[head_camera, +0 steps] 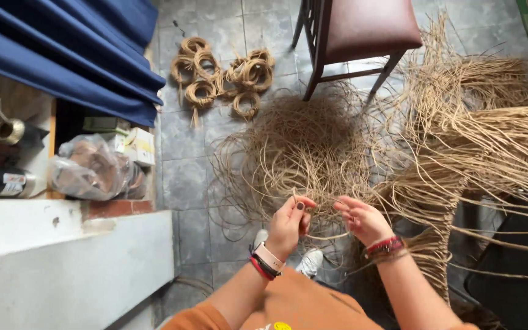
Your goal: Weaving straw strands into a large wicker furniture frame
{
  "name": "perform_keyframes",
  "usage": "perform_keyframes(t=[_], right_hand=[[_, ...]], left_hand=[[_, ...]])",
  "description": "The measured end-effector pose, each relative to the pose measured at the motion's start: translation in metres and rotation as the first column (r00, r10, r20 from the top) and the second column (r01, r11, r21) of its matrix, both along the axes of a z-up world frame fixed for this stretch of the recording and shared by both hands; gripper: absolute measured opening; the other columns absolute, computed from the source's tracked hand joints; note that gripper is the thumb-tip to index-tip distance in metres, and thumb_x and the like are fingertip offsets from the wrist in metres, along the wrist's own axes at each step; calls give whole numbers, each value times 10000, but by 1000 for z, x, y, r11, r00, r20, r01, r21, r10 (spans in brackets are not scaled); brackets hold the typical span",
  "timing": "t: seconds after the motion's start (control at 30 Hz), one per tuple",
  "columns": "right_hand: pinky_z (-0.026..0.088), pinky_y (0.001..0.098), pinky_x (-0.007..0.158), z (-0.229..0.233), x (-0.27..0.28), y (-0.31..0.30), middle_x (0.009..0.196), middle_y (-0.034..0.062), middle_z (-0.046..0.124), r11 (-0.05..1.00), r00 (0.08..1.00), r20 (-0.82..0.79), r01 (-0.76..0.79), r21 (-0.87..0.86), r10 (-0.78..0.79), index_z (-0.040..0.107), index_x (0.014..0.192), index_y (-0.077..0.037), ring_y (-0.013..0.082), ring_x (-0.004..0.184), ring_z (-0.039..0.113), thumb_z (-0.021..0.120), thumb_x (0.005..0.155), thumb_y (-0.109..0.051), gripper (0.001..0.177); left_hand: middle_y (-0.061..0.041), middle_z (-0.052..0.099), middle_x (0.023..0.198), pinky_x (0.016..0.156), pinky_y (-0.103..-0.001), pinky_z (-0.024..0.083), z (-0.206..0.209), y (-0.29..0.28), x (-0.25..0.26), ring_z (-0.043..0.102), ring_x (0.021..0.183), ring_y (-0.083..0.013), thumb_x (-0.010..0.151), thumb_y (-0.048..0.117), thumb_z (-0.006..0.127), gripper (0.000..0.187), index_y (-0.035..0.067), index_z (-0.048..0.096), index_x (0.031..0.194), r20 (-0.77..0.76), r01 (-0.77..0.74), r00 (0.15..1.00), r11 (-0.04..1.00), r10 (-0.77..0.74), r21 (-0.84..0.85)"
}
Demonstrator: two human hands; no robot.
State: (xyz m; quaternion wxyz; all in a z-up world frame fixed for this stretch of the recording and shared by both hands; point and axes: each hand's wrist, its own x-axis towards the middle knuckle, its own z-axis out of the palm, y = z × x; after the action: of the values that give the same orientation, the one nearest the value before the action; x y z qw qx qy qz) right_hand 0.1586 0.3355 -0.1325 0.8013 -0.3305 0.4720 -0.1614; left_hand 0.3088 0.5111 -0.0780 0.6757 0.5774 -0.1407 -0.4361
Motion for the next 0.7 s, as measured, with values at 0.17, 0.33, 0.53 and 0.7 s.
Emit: perform_keyframes(t=[0.17,0.33,0.53,0.7], right_hand=[[129,179,354,-41,-17,-3,597,-151,201,921,953,-124,-225,319,276,665,1004,-166,5,424,178,451,1077,-343,287],[387,256,492,-6,26,-1,829,62,617,811,884,-25,-417,411,467,668,1099,-35,148,591,525,505,1055,-253,276],[198,241,353,57,28,-1,572,-9,436,829,812,-169,-550,99,558,699,1185,-9,89,402,270,426,1082,-185,341],[140,242,326,157,-52,21,434,-30,287,775,797,-99,-602,-190,595,768,1202,-18,73,328,215,499,1036,-270,405]], left_hand=[[-75,703,687,676,-277,568,55,14,-28,685,675,-189,1065,108,393,330,107,716,1130,256,139,961,982,-102,-129],[-58,696,844,755,-387,519,44,23,-73,660,750,-248,951,90,457,259,205,639,1094,550,575,595,789,-586,218],[-57,677,877,822,-396,481,12,13,-72,614,835,-236,1034,312,410,338,164,689,914,205,393,899,919,-387,13],[-192,710,1086,777,-434,509,-88,-54,-43,681,1105,-413,1106,594,189,721,36,632,990,-840,-21,467,946,-277,-324]])
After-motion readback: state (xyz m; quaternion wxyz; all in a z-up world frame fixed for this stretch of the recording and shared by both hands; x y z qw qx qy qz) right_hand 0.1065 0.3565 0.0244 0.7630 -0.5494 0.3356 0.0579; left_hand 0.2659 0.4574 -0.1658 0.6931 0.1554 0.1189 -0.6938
